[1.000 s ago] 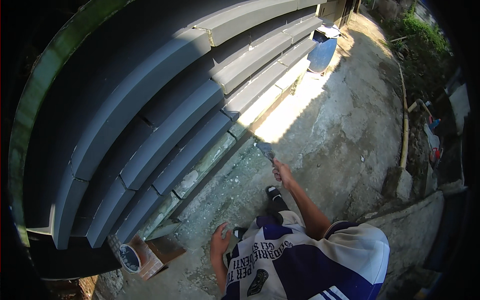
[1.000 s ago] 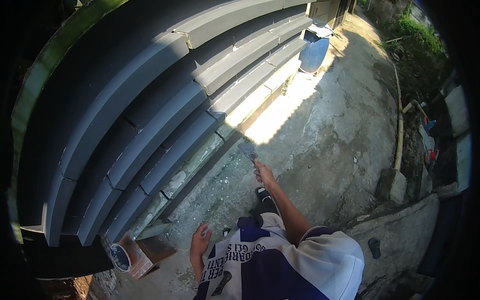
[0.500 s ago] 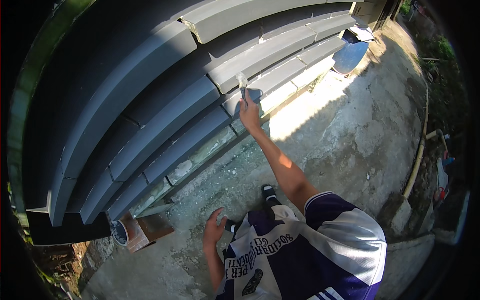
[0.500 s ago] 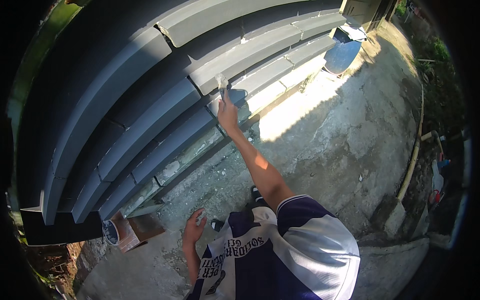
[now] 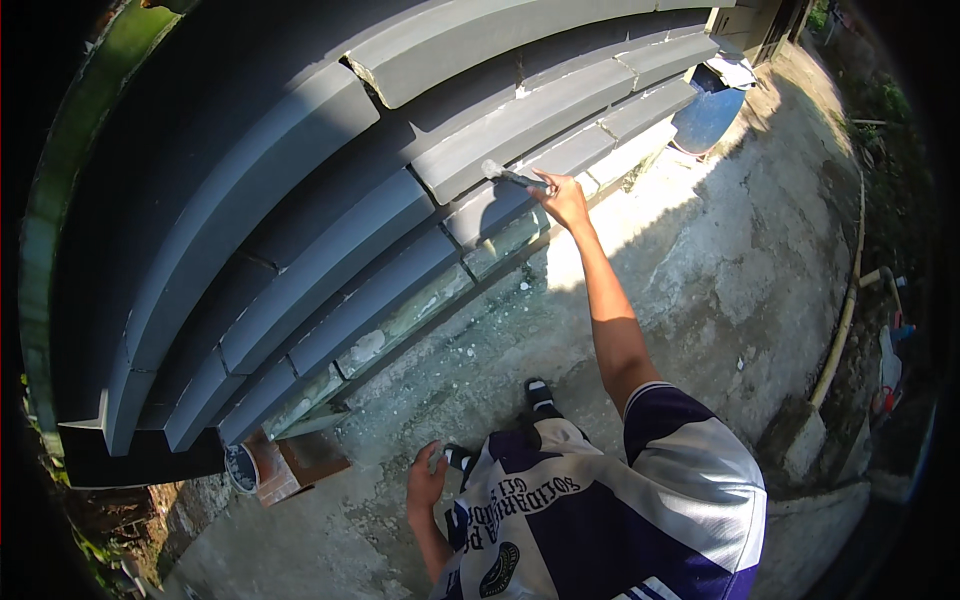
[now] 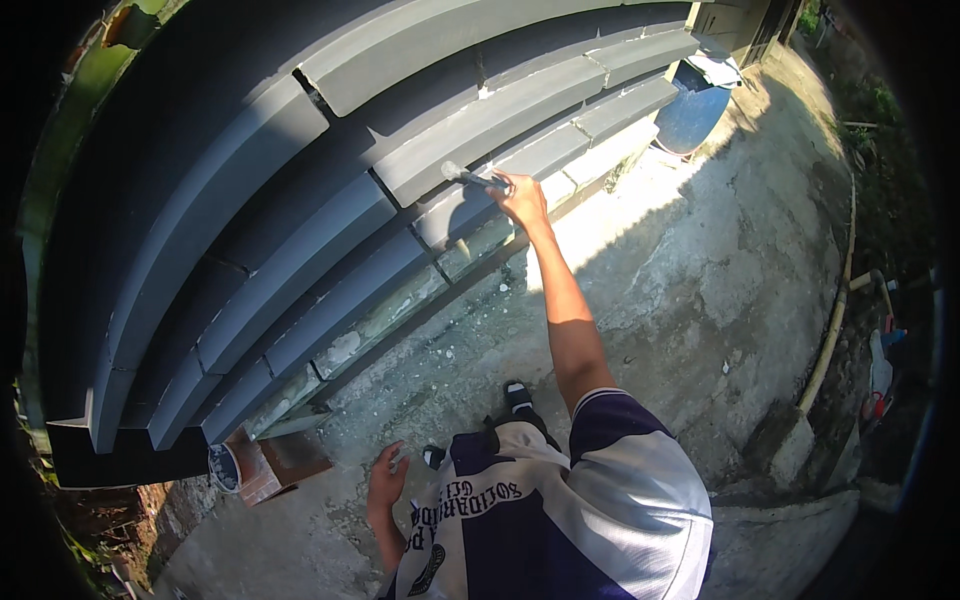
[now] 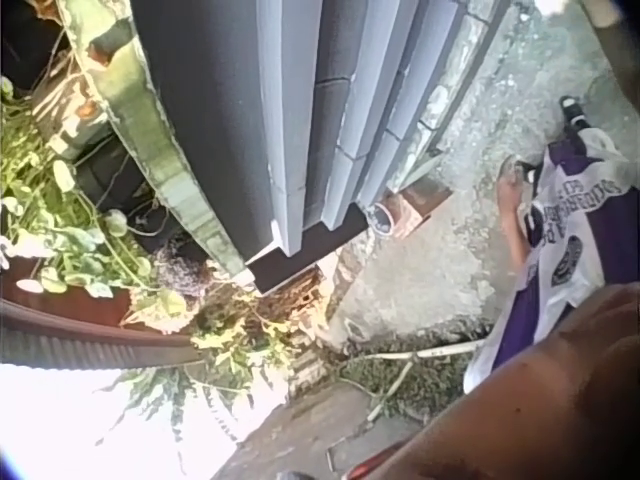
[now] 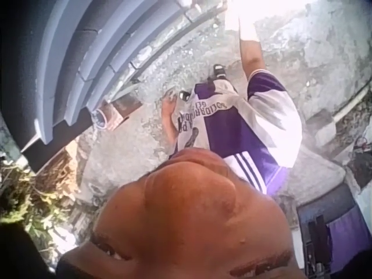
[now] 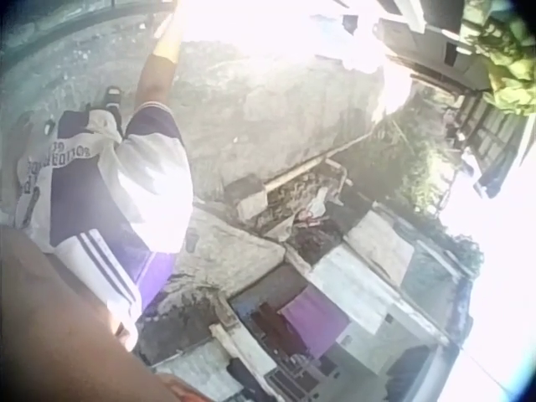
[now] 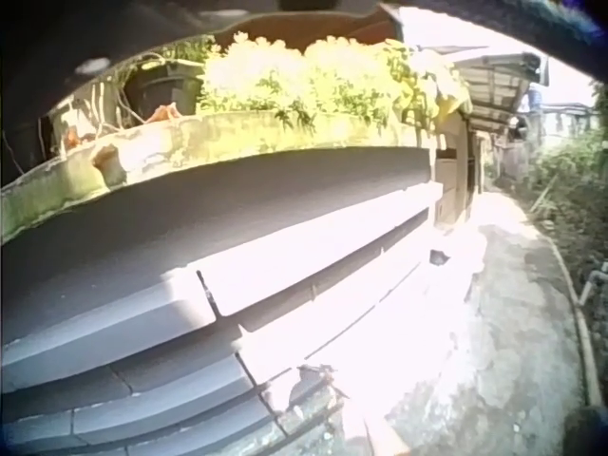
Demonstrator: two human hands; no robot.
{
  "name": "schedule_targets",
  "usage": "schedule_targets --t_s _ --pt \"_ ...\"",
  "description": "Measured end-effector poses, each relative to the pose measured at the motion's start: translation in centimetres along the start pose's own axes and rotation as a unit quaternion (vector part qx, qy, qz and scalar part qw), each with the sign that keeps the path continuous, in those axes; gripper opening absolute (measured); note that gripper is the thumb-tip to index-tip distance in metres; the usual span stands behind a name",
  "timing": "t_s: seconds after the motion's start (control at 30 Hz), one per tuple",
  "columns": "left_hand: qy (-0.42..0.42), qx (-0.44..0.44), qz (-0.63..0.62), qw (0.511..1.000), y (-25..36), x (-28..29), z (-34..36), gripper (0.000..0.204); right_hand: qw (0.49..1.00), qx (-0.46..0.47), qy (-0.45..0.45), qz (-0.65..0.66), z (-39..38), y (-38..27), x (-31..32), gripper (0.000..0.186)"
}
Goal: Applying grey plaster or mortar to a tiered outdoor wall structure using a trowel.
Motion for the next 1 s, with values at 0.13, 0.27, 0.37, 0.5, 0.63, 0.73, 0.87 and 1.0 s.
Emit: schedule_targets --t_s 0.13,0.27,0.37,0.5,0.63,0.73,0.87,1.0 --pt "0.017 -0.008 -0.010 1.000 0.9 -0.1 -0.3 0.038 0.980 -0.049 0.191 0.038 1.7 2.2 1.5 0.038" --pt "0.016 -0.018 -0.003 1.000 0.8 -0.4 -0.5 0.038 0.971 -0.063 0.201 0.115 1.0 -1.7 1.4 0.034" --pt "-0.012 -0.015 0.001 1.000 0.3 -0.4 0.2 0.042 0.995 0.053 0.080 0.022 -0.3 -1.8 0.0 0.032" --pt "-0.011 -0.011 -0.003 1.000 0.2 -0.2 0.8 0.042 0.986 0.105 -0.123 -0.049 -3.3 -4.7 0.1 0.034" --pt "0.000 -0.049 0.018 0.999 1.6 0.7 1.5 0.041 0.985 0.168 0.025 -0.015 -1.4 -8.3 1.9 0.034" --pt "0.011 -0.056 0.022 0.998 1.4 0.7 1.6 0.041 0.963 0.098 0.135 -0.211 0.5 -12.9 2.4 0.028" --pt "0.016 -0.066 0.034 0.997 2.1 0.3 2.0 0.040 0.945 0.098 0.073 -0.302 2.9 -12.9 -5.0 0.025" --pt "0.021 -0.063 0.005 0.998 2.7 0.1 1.6 0.040 0.948 0.207 -0.085 -0.229 -1.5 -17.1 -7.9 0.025"
Point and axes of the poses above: each hand's wrist, its own z-axis towards the middle knuckle, its own x-axis out of the back of the hand, y = z × x, the point moved 1 cm from there along z, towards the middle knuckle, and after that the axes turned 8 degrees about -y, right-handed, at the moved point
